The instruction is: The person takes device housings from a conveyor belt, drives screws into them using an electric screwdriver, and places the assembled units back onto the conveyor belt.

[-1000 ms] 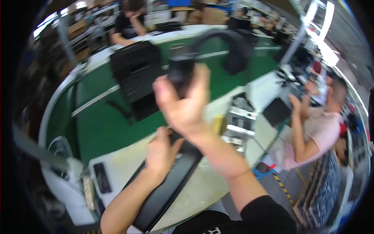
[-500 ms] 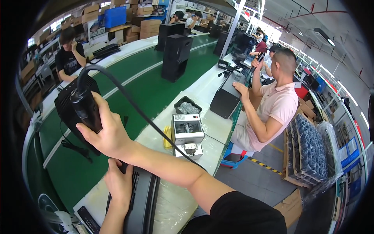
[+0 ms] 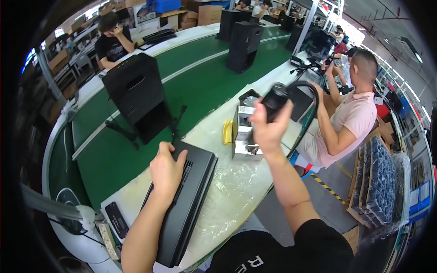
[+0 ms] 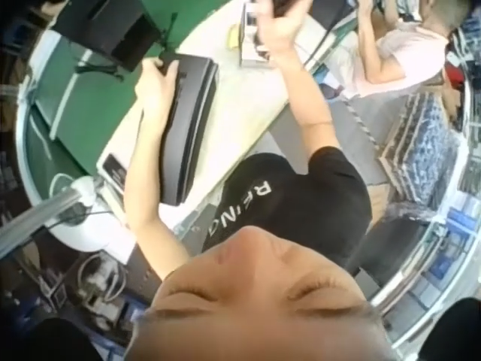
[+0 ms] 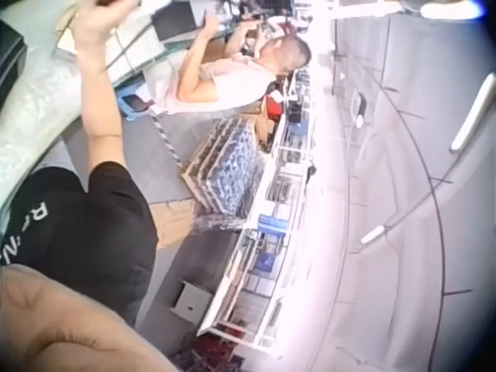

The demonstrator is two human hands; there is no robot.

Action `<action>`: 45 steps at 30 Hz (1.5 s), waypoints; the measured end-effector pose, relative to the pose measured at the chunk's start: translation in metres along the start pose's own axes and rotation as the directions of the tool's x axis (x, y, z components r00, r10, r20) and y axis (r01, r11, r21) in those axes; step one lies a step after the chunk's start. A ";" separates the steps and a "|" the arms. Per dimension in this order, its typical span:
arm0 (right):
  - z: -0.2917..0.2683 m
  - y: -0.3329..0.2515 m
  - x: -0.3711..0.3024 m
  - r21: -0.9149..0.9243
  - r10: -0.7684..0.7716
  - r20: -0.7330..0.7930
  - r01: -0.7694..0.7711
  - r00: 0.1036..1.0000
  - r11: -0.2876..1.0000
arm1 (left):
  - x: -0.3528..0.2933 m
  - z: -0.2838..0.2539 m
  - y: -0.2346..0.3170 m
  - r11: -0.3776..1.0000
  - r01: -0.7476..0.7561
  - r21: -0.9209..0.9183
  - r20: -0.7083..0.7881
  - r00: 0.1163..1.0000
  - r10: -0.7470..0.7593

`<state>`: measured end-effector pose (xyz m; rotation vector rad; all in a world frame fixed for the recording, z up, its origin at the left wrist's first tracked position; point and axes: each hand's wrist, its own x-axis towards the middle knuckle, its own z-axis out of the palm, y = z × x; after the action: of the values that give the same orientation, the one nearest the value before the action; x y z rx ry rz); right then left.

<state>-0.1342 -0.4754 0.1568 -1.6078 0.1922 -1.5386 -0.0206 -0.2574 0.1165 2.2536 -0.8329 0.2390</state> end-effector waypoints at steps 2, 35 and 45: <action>-0.020 0.006 -0.005 -0.047 0.015 -0.030 -0.016 0.999 0.999 | 0.000 -0.002 -0.003 1.000 0.008 0.012 0.010 1.000 -0.008; 0.174 -0.146 -0.072 0.675 -0.175 0.445 -0.200 0.878 0.711 | -0.104 -0.086 -0.037 0.952 0.062 0.298 0.090 0.992 -0.092; 0.189 -0.136 -0.080 0.632 -0.215 0.524 -0.208 0.824 0.747 | -0.102 -0.086 -0.042 0.962 0.005 0.273 0.089 0.996 -0.030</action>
<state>-0.0477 -0.2527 0.2165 -1.3704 -0.6459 -0.8781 -0.0677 -0.1252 0.1161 2.5454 -0.8725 0.2565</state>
